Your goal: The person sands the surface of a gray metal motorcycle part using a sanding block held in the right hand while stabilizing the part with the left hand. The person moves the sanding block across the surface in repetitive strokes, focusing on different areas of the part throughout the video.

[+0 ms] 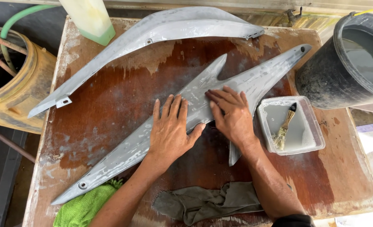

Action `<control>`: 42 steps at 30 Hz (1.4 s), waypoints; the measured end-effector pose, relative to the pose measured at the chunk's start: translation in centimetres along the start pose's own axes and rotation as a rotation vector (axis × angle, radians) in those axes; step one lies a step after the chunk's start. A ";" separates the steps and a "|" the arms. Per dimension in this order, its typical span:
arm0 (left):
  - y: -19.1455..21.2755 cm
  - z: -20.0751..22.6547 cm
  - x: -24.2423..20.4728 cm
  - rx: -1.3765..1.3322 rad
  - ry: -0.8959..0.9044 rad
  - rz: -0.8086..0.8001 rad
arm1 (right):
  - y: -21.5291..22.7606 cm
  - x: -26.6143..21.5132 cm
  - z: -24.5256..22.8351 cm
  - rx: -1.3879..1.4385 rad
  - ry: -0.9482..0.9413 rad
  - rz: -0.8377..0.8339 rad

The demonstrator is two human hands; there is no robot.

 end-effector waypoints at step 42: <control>-0.1 -0.5 -0.1 0.076 0.005 0.138 | -2.5 3.7 -2.8 -0.057 0.111 -0.256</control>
Point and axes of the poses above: each hand's wrist, its own x-axis towards the middle knuckle, its own y-axis out of the back of the hand, z = x × y, the point moved 7 cm from there along x, towards the middle knuckle, and after that the axes turned 10 degrees about -x, right-handed, at the moved point
